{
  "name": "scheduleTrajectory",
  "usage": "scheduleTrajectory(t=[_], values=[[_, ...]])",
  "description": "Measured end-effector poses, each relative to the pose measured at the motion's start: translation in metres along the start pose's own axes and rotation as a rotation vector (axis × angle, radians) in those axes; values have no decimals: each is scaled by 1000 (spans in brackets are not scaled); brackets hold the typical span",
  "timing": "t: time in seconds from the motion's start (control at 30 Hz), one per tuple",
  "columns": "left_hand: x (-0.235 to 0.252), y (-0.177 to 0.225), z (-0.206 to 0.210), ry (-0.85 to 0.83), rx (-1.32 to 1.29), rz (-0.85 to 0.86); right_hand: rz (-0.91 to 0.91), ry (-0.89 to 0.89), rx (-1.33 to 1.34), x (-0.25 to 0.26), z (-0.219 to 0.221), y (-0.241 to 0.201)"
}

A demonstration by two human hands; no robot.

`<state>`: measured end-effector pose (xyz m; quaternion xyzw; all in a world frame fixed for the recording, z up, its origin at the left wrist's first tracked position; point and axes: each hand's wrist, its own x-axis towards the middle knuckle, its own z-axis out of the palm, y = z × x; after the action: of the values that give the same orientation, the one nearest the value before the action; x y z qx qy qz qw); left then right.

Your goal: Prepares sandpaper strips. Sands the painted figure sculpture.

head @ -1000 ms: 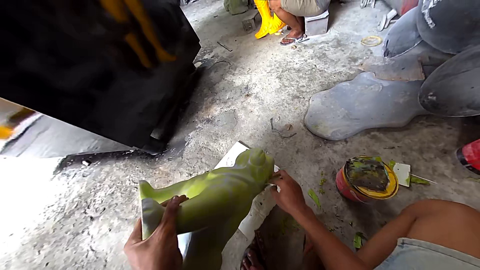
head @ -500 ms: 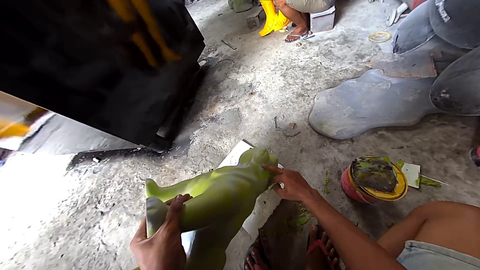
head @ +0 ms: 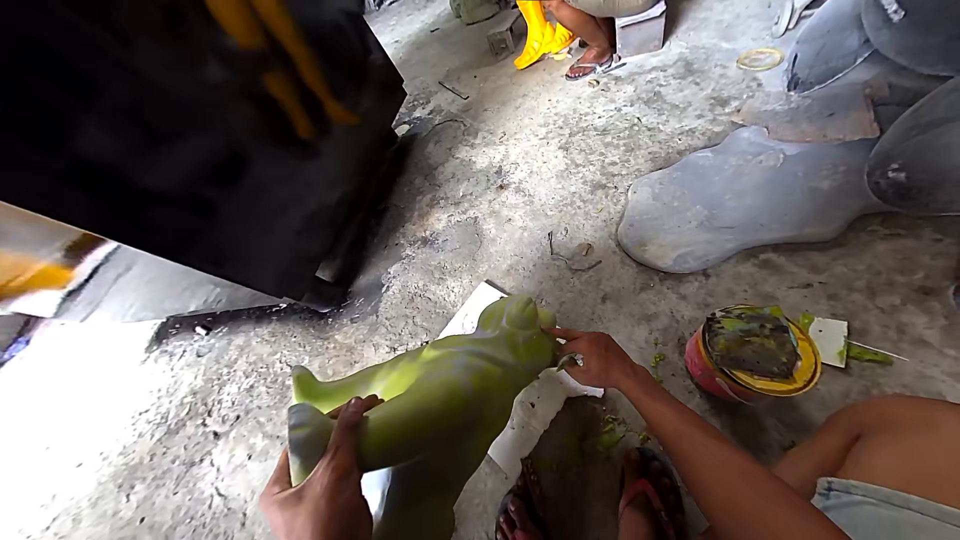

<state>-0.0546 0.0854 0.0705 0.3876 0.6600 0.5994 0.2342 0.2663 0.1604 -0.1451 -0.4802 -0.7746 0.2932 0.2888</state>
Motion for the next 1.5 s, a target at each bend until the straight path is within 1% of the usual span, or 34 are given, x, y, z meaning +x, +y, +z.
scheduleTrajectory(t=[0.1, 0.2, 0.3, 0.4, 0.5, 0.6, 0.67, 0.77, 0.83, 0.97, 1.07, 1.17, 1.2, 1.23, 1.3, 1.37, 1.43, 1.5], values=[[-1, -2, 0, -4, -3, 27, 106, 141, 133, 0, 0, -5], [-4, -3, 0, -15, -5, 52, 162, 263, 264, 1, 4, -15], [-7, -3, 0, -20, -3, 62, 246, 297, 369, 1, 5, -22], [-7, -4, 0, -20, -9, 79, 431, 366, 510, -3, 7, -31], [-7, -5, 0, -19, -8, 77, 586, 405, 562, -3, 15, -41], [-6, -4, 0, -24, 0, 74, 685, 432, 573, 1, 26, -58], [-7, -4, 0, -23, -1, 67, 691, 454, 531, 3, 33, -68], [-7, -3, 0, -23, -12, 62, 681, 505, 395, 8, 45, -80], [-6, -3, 0, -17, -13, 51, 688, 490, 278, 9, 50, -91], [-4, -3, -1, -13, -2, 30, 703, 315, 65, 9, 54, -111], [-2, -2, 1, -4, -11, 26, 712, 178, -76, 6, 57, -116], [-3, -1, 2, -1, -9, 30, 679, 139, -111, -7, 63, -111], [-2, -1, 2, -2, -8, 29, 667, 182, -71, -13, 65, -107], [-2, -2, 1, -7, -9, 27, 655, 268, 11, -19, 68, -102], [0, -3, 0, -7, -12, 28, 629, 499, 205, -23, 72, -91], [-1, -4, 0, -5, -18, 25, 623, 646, 321, -17, 68, -85], [-1, -5, -1, -9, -19, 27, 646, 690, 372, -5, 61, -84], [-2, -5, -1, -14, -15, 34, 673, 679, 396, 10, 56, -85]])
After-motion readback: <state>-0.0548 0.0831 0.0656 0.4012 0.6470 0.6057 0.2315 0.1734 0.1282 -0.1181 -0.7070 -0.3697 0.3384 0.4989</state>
